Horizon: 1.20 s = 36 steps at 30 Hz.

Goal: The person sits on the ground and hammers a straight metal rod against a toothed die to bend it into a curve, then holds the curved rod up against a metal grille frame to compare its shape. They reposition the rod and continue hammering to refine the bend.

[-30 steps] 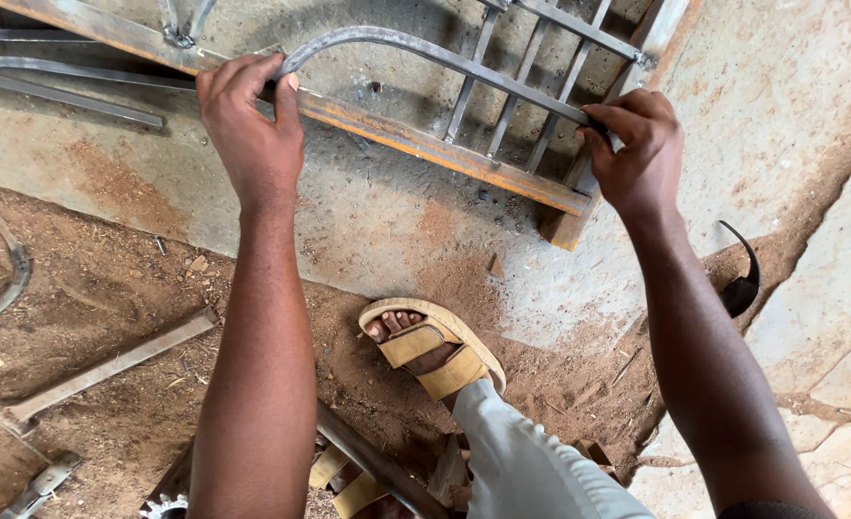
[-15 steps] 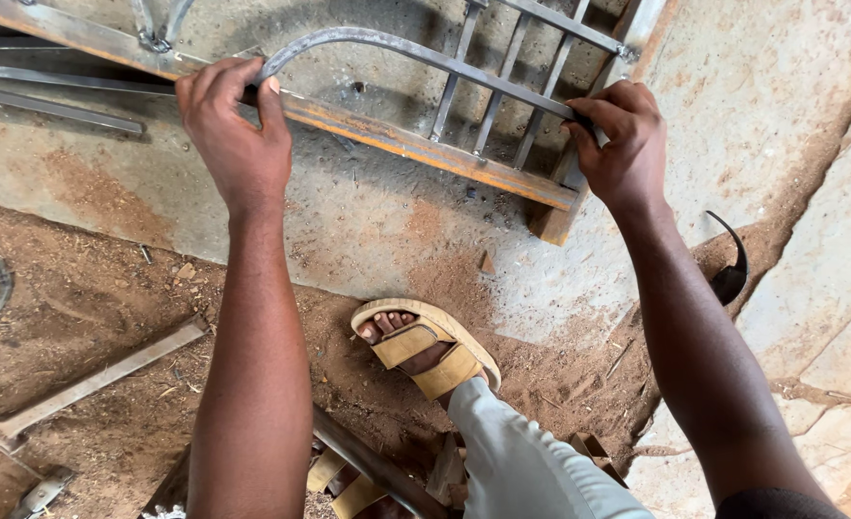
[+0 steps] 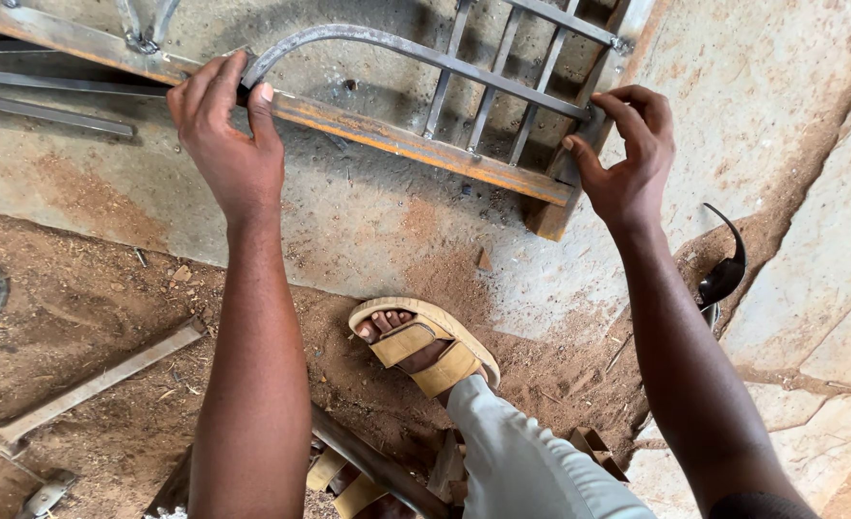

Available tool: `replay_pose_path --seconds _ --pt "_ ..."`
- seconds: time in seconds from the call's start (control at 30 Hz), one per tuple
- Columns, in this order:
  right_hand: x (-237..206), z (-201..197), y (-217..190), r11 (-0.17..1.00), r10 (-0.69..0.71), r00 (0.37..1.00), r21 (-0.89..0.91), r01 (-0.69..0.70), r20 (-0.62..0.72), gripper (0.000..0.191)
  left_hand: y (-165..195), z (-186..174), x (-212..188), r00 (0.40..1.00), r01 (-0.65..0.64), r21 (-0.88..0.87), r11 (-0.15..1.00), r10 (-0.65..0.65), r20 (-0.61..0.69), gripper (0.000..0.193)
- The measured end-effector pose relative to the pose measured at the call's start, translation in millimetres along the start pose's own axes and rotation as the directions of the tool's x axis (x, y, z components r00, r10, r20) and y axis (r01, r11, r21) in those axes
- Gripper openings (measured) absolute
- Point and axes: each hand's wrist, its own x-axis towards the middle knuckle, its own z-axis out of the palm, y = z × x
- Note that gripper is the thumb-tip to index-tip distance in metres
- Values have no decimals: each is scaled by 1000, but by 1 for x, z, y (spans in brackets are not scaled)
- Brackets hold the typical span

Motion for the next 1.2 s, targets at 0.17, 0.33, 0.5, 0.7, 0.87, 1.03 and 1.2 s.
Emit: replay_pose_path --seconds 0.17,0.33,0.5,0.7,0.87,1.03,1.2 --pt "11 9 5 999 -23 1000 -34 23 1 41 0 3 2 999 22 18 1000 -21 -30 28" --pt "16 17 12 990 -48 999 -136 46 -10 29 -3 6 2 998 58 2 998 -58 -21 20" --pt "17 20 15 990 -63 998 -129 62 -9 26 -4 11 4 997 48 -1 999 -48 -57 15" --pt "18 19 10 992 -57 998 -118 55 -16 24 6 8 5 997 52 8 999 -52 -55 14" --pt "19 15 3 994 -57 998 -100 55 -19 20 14 3 7 997 58 -8 998 -58 -48 16" --pt "20 13 0 993 -62 998 -104 61 -10 23 13 -1 2 995 95 -76 993 -96 -10 37" --pt "19 11 1 995 -69 998 -73 68 -10 27 5 -8 -3 999 22 -59 998 -20 32 47"
